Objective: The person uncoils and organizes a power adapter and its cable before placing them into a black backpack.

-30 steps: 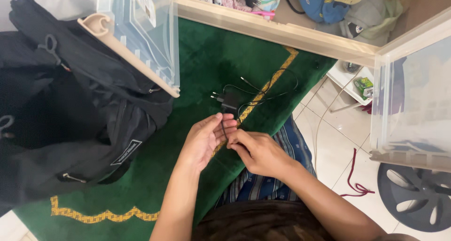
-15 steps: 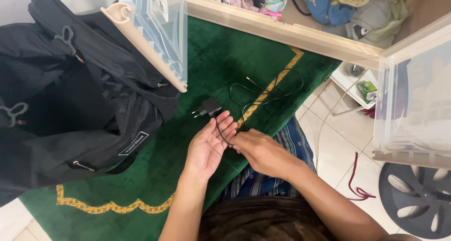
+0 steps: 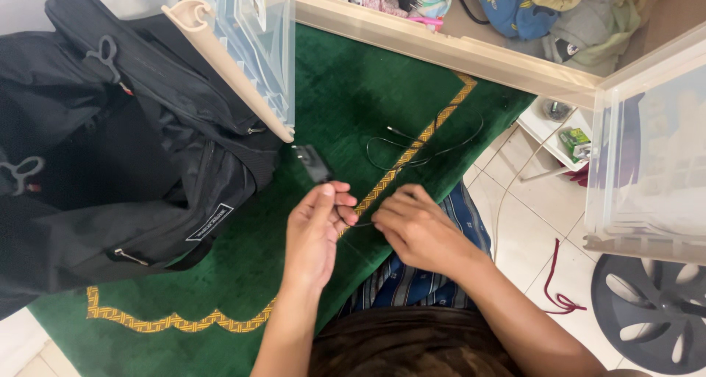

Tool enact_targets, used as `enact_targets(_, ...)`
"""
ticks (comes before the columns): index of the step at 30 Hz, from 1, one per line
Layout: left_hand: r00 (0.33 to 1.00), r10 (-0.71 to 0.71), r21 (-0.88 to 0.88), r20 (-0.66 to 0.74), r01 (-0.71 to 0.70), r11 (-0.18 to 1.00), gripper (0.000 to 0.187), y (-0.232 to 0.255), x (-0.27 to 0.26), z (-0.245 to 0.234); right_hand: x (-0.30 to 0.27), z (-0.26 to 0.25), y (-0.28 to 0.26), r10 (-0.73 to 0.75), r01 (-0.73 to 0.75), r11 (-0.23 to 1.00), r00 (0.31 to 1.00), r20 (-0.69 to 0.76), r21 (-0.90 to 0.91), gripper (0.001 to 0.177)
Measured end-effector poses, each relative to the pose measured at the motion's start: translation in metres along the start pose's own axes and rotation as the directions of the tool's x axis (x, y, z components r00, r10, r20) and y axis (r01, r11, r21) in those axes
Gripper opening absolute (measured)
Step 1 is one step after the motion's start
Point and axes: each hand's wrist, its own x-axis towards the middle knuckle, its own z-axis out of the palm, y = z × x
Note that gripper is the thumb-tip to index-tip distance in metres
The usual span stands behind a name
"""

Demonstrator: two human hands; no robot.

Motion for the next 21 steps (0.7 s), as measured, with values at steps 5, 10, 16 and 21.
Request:
enact_targets(5, 1.0, 0.013, 0.01, 0.014, -0.013, 1.0, 0.028, 0.023, -0.009, -0.02, -0.006, -0.001, 0.032, -0.005, -0.036, 0.974, 0.984, -0.18, -0.223, 0.015)
enact_targets(10, 0.999, -0.017, 0.083, -0.044, 0.02, 0.996, 0.029, 0.044, -0.027, -0.051, -0.018, -0.012, 0.07, 0.094, -0.192, 0.931, 0.948, -0.305, -0.311, 0.017)
enact_targets(16, 0.999, -0.027, 0.193, -0.027, 0.032, 0.981, 0.03, 0.04, -0.033, -0.055, -0.006, -0.021, 0.059, 0.085, -0.137, 0.972, 0.963, -0.257, -0.19, 0.038)
enact_targets(21, 0.998, -0.056, 0.281, 0.015, 0.049, 0.958, 0.032, 0.029, -0.021, -0.03, 0.003, 0.004, 0.012, -0.038, 0.039, 0.999, 0.996, -0.075, 0.006, 0.054)
